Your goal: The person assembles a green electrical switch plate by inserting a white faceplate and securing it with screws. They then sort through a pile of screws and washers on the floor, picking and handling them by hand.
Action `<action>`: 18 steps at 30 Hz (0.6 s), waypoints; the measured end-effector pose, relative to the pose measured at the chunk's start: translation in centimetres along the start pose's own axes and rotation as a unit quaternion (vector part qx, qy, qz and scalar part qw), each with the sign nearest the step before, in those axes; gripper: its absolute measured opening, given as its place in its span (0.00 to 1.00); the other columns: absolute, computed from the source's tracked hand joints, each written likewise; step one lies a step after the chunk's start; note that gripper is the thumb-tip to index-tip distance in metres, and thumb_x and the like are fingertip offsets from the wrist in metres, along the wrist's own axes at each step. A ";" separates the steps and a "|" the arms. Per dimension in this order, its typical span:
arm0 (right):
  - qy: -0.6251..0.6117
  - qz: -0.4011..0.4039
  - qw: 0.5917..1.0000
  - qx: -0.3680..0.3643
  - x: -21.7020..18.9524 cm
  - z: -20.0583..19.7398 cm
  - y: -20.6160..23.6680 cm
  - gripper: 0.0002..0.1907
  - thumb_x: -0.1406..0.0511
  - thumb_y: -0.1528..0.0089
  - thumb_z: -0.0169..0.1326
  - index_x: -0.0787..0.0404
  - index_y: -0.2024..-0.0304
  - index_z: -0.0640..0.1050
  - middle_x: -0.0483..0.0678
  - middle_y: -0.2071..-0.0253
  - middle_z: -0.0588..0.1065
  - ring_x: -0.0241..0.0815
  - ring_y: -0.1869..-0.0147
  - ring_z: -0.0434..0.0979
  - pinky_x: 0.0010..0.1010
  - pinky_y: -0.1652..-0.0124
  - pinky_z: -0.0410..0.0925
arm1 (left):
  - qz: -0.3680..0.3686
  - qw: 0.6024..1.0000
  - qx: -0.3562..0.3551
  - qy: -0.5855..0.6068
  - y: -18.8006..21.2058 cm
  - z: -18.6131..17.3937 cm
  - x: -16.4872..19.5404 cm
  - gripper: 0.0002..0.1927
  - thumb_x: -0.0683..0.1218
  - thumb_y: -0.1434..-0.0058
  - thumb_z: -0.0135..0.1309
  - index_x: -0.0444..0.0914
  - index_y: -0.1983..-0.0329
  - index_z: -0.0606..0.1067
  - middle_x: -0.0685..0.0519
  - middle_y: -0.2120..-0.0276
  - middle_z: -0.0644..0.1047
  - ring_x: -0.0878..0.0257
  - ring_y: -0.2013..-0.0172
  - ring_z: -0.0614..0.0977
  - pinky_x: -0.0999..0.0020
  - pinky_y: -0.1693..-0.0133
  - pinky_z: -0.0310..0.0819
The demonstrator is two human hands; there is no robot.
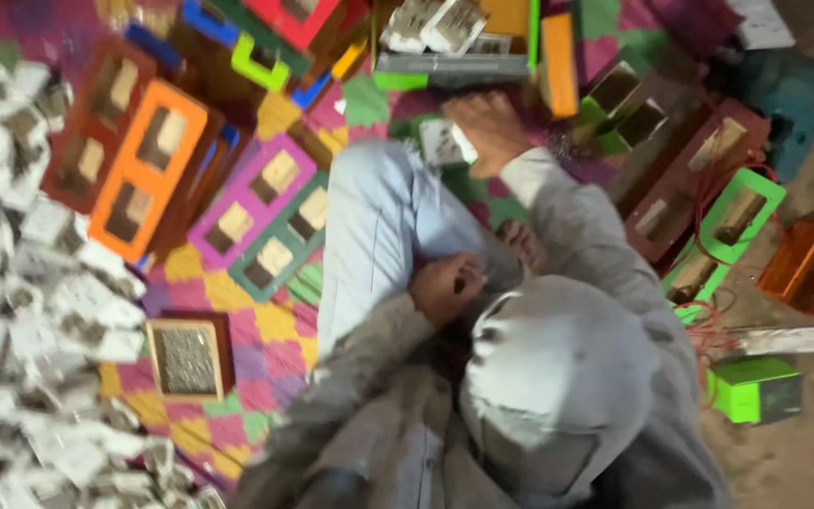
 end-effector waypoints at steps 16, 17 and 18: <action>0.034 0.270 0.938 0.216 -1.6 -2.8 13.7 0.50 0.58 0.60 0.69 0.58 0.35 0.70 0.51 0.42 0.73 0.54 0.44 0.74 0.46 0.52 0.69 | -0.152 0.953 -0.238 0.112 -5.0 7.8 2.4 0.17 0.50 0.35 0.58 0.37 0.48 0.76 0.47 0.58 0.82 0.57 0.59 0.84 0.61 0.57 0.79; -0.033 0.313 0.914 0.257 -2.6 -2.7 18.2 0.48 0.57 0.52 0.70 0.59 0.31 0.68 0.55 0.40 0.72 0.57 0.42 0.74 0.46 0.50 0.69 | -0.156 0.948 -0.252 0.115 -4.4 8.3 3.3 0.17 0.50 0.35 0.58 0.37 0.48 0.76 0.47 0.58 0.82 0.57 0.59 0.84 0.61 0.56 0.79; -0.030 0.319 0.894 0.314 -4.2 -2.7 23.3 0.45 0.55 0.49 0.72 0.60 0.32 0.70 0.55 0.38 0.73 0.56 0.40 0.75 0.45 0.47 0.69 | -0.158 0.945 -0.263 0.117 -4.8 9.6 4.2 0.17 0.50 0.35 0.58 0.37 0.48 0.76 0.47 0.58 0.82 0.57 0.59 0.84 0.60 0.56 0.79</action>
Point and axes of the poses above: each hand's wrist, its own y-axis away from the middle knuckle, its own z-axis out of the palm, x = y × z, the point moved 3 cm from there along -y, towards the middle knuckle
